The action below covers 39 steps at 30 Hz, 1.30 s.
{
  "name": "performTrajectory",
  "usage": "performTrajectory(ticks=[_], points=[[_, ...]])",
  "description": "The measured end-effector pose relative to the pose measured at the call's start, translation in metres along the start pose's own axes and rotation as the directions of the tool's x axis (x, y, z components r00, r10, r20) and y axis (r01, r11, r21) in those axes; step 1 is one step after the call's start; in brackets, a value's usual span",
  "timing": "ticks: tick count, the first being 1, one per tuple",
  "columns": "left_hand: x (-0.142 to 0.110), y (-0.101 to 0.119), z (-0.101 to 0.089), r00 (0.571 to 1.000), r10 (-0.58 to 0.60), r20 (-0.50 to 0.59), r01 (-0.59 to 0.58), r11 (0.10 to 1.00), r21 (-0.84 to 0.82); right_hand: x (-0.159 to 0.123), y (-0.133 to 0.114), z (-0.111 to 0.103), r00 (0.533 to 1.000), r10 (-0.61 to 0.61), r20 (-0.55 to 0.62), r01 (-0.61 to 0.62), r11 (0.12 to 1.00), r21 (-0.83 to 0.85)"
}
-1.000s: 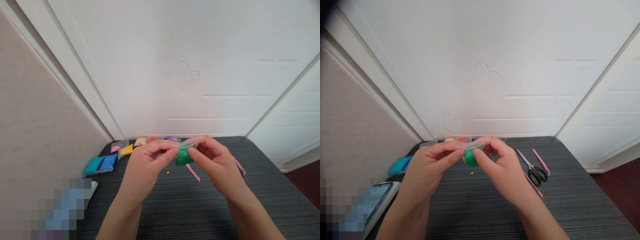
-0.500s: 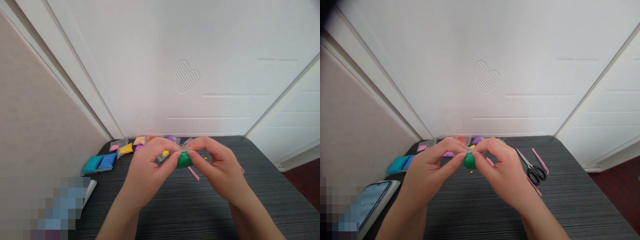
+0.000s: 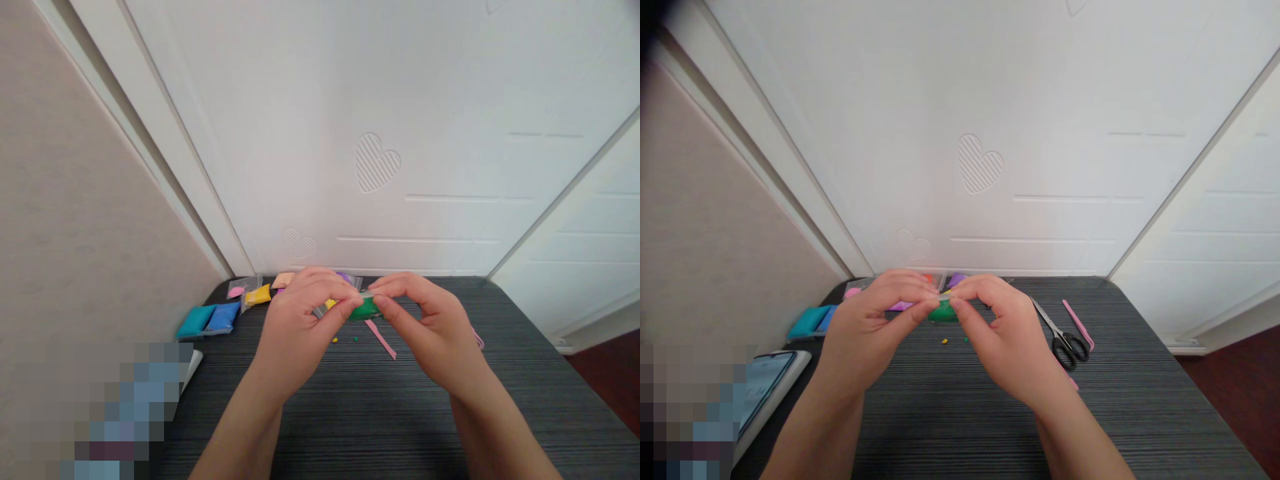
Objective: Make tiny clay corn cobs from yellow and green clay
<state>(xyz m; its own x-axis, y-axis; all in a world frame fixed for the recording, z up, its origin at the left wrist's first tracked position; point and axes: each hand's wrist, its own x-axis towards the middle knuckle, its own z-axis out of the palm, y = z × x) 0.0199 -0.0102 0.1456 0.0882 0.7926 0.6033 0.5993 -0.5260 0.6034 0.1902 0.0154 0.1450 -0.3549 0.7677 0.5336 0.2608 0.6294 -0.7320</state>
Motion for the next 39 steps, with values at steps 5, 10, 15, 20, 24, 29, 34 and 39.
performTrajectory(ticks=[5,10,15,20,24,29,34,39], points=[[-0.008,0.011,-0.004,0.991,0.011,-0.132,-0.011,1.0,0.006,-0.006,-0.006,-0.005,1.0,0.001,0.009,-0.002,0.997,0.081],[-0.021,0.005,-0.018,0.985,-0.139,-0.107,0.146,0.988,0.057,-0.007,-0.002,0.005,0.991,0.021,0.131,-0.032,0.996,0.079],[-0.037,-0.054,-0.031,0.887,-0.456,0.076,0.443,0.885,0.139,0.002,0.035,0.023,0.969,0.161,0.189,-0.117,0.967,-0.225],[-0.066,-0.124,-0.029,0.805,-0.576,0.142,0.549,0.813,0.193,-0.01,0.082,0.04,0.868,0.32,0.379,-0.107,0.867,-0.487],[-0.085,-0.154,-0.027,0.752,-0.637,0.17,0.594,0.766,0.245,-0.032,0.099,0.054,0.789,0.412,0.456,-0.06,0.79,-0.61],[-0.089,-0.171,-0.024,0.781,-0.624,0.02,0.588,0.746,0.313,-0.047,0.102,0.069,0.811,0.415,0.414,-0.025,0.73,-0.683],[-0.085,-0.16,-0.017,0.886,-0.442,-0.137,0.46,0.809,0.367,-0.054,0.105,0.076,0.867,0.358,0.346,-0.031,0.733,-0.68],[-0.088,-0.115,0.012,0.965,-0.253,-0.073,0.263,0.913,0.313,-0.067,0.103,0.073,0.907,0.289,0.306,-0.065,0.815,-0.576]])
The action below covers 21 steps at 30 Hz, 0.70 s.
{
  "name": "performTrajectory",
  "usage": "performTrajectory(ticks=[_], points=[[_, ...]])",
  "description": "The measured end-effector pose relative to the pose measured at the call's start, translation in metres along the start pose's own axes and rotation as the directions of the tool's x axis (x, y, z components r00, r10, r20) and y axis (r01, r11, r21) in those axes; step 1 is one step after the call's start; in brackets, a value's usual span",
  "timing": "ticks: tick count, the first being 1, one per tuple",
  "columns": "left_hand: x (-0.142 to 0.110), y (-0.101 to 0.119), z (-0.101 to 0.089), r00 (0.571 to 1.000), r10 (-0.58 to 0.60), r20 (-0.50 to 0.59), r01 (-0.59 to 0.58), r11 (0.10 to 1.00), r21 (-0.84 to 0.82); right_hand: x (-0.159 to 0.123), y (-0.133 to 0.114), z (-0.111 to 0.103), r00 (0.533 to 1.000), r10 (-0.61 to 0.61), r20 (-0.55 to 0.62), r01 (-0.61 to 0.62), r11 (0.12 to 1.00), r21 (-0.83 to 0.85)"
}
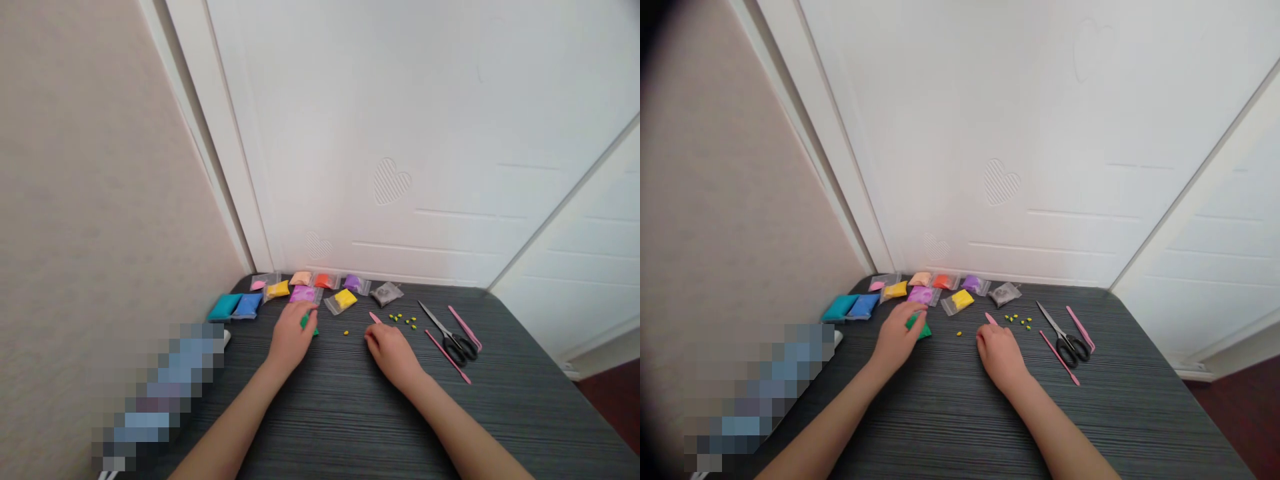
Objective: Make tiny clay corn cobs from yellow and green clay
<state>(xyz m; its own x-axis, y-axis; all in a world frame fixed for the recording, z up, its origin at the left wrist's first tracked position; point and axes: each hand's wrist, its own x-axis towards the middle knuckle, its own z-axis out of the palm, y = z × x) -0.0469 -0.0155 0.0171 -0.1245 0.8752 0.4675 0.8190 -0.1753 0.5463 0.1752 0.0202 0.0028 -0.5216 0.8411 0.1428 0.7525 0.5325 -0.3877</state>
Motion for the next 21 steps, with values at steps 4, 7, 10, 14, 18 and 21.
performTrajectory(ticks=[4,7,10,14,18,21], points=[[-0.01,0.037,0.017,0.979,0.175,0.105,-0.164,0.981,-0.105,-0.012,0.0,-0.003,0.998,-0.032,-0.059,0.041,0.988,0.148],[-0.008,0.04,0.024,0.971,0.216,0.105,-0.202,0.97,-0.132,-0.016,0.001,-0.005,0.994,-0.035,-0.1,0.058,0.97,0.235],[-0.004,0.029,0.028,0.979,0.194,0.061,-0.186,0.976,-0.115,-0.017,0.005,-0.007,0.992,-0.017,-0.127,0.053,0.955,0.292],[-0.003,0.014,0.031,0.979,0.194,0.063,-0.187,0.978,-0.095,-0.016,0.009,-0.012,0.992,0.0,-0.128,0.041,0.946,0.32],[-0.003,0.01,0.035,0.973,0.208,0.103,-0.199,0.976,-0.086,-0.019,0.01,-0.017,0.991,0.021,-0.134,0.02,0.955,0.297],[-0.004,0.01,0.039,0.964,0.22,0.148,-0.209,0.974,-0.087,-0.02,0.01,-0.016,0.991,0.012,-0.13,0.026,0.959,0.281]])
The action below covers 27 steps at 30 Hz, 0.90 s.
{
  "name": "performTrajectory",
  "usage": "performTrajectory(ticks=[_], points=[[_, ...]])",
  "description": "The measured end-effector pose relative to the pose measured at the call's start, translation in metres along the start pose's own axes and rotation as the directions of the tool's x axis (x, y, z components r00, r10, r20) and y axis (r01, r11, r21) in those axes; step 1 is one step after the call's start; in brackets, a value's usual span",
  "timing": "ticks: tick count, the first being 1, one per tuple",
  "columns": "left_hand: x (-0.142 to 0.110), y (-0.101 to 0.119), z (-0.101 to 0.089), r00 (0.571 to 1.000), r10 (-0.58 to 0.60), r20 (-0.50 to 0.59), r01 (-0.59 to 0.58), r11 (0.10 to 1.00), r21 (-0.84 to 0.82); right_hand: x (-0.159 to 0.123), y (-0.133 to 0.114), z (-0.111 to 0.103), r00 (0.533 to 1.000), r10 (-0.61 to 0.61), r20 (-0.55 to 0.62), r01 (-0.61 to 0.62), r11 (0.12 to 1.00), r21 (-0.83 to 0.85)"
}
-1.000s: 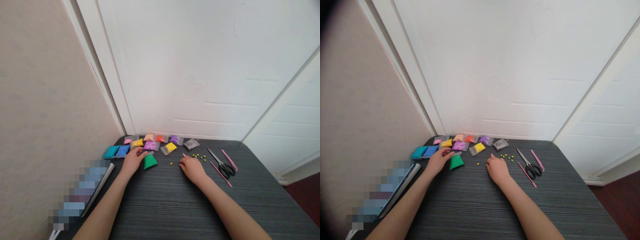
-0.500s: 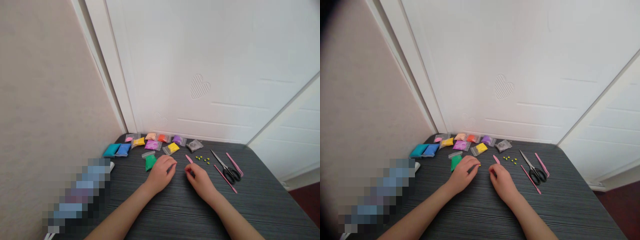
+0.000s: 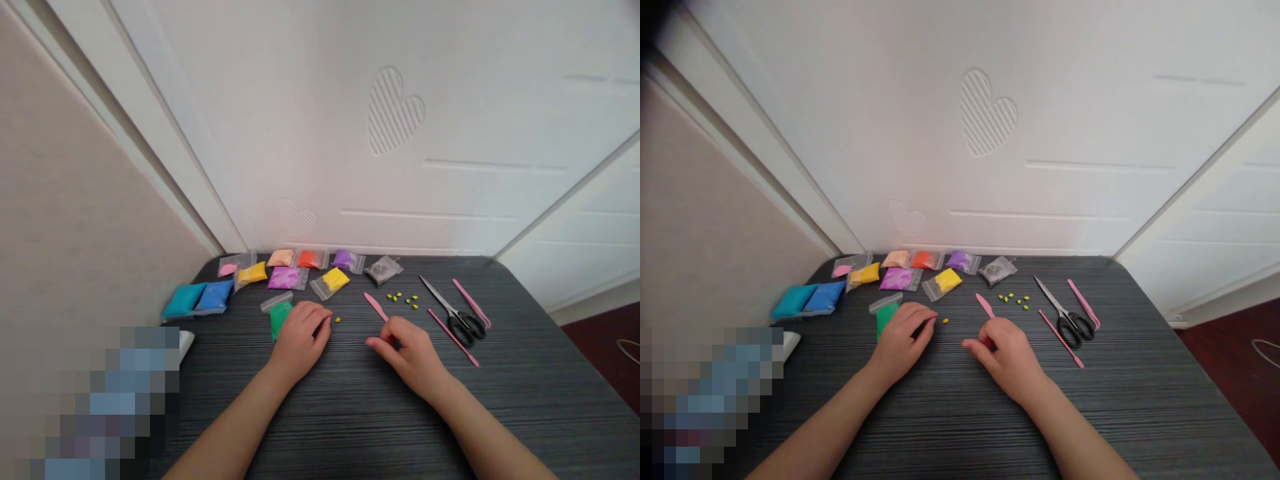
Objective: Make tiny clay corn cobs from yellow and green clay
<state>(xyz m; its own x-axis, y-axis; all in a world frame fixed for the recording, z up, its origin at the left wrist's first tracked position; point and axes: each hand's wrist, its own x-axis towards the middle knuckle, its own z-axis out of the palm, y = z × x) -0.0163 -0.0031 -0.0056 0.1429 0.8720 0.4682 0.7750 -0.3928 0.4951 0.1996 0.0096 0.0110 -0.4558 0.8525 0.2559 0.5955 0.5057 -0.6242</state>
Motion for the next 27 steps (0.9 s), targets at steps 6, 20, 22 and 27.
performTrajectory(ticks=[6,20,22,27], points=[[-0.002,-0.002,0.003,0.999,-0.017,0.035,0.017,1.0,0.005,0.0,0.005,0.009,0.993,-0.065,0.097,0.061,0.997,0.04],[-0.003,-0.009,0.005,0.999,-0.036,-0.001,0.036,0.996,0.084,0.006,0.006,0.023,0.973,-0.036,0.23,0.1,0.956,-0.275],[-0.004,-0.009,0.005,0.999,-0.046,0.0,0.046,0.995,0.094,0.005,0.007,0.023,0.97,-0.04,0.239,0.114,0.947,-0.302],[-0.004,-0.009,0.004,0.997,-0.079,0.008,0.078,0.991,0.112,0.004,0.008,0.017,0.964,-0.028,0.264,0.111,0.946,-0.304]])
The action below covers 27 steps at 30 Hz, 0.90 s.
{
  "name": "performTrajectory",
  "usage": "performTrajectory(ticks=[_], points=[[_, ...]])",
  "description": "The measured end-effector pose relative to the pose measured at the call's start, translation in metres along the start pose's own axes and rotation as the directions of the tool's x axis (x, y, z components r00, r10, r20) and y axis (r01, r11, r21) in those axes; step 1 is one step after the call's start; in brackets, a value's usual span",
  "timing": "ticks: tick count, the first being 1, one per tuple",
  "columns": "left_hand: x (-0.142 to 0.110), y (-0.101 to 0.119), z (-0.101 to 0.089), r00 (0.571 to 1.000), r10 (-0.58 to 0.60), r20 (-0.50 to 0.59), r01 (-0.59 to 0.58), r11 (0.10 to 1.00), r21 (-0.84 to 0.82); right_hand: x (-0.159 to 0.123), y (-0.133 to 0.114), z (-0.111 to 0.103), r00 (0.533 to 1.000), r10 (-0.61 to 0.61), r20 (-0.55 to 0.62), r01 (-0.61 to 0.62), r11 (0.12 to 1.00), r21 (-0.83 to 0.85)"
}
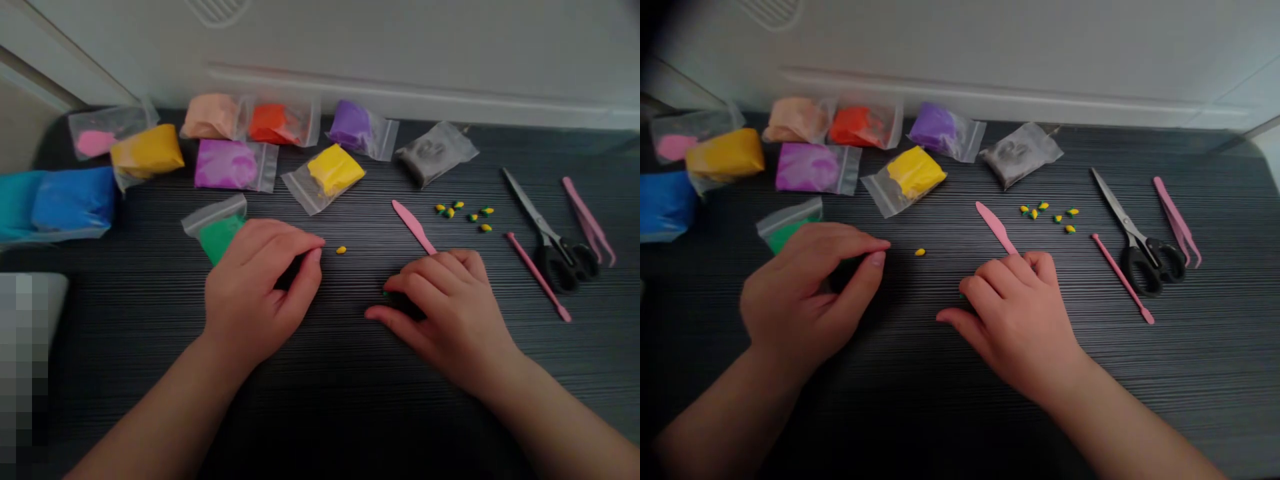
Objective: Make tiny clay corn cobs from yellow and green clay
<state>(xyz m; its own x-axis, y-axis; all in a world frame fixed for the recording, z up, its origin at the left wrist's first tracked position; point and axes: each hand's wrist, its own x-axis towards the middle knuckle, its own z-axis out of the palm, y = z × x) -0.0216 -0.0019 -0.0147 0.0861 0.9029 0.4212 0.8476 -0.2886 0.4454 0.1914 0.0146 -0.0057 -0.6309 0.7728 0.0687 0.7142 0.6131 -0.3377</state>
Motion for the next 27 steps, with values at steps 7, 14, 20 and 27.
performTrajectory(ticks=[7,14,20,27], points=[[-0.001,-0.001,-0.001,1.0,-0.002,0.014,0.002,1.0,-0.004,-0.006,0.0,-0.006,0.999,-0.031,-0.024,0.031,0.999,0.011],[0.0,0.0,-0.001,1.0,0.01,0.007,-0.01,1.0,-0.003,-0.025,-0.001,-0.008,0.989,-0.148,0.017,0.149,0.982,-0.12],[0.001,0.001,0.0,1.0,-0.006,0.016,0.006,1.0,-0.005,-0.024,-0.003,-0.004,0.987,-0.146,0.064,0.154,0.978,-0.137],[0.0,0.001,0.0,1.0,-0.006,0.008,0.006,1.0,-0.008,-0.023,-0.001,-0.006,0.986,-0.131,0.099,0.147,0.973,-0.18]])
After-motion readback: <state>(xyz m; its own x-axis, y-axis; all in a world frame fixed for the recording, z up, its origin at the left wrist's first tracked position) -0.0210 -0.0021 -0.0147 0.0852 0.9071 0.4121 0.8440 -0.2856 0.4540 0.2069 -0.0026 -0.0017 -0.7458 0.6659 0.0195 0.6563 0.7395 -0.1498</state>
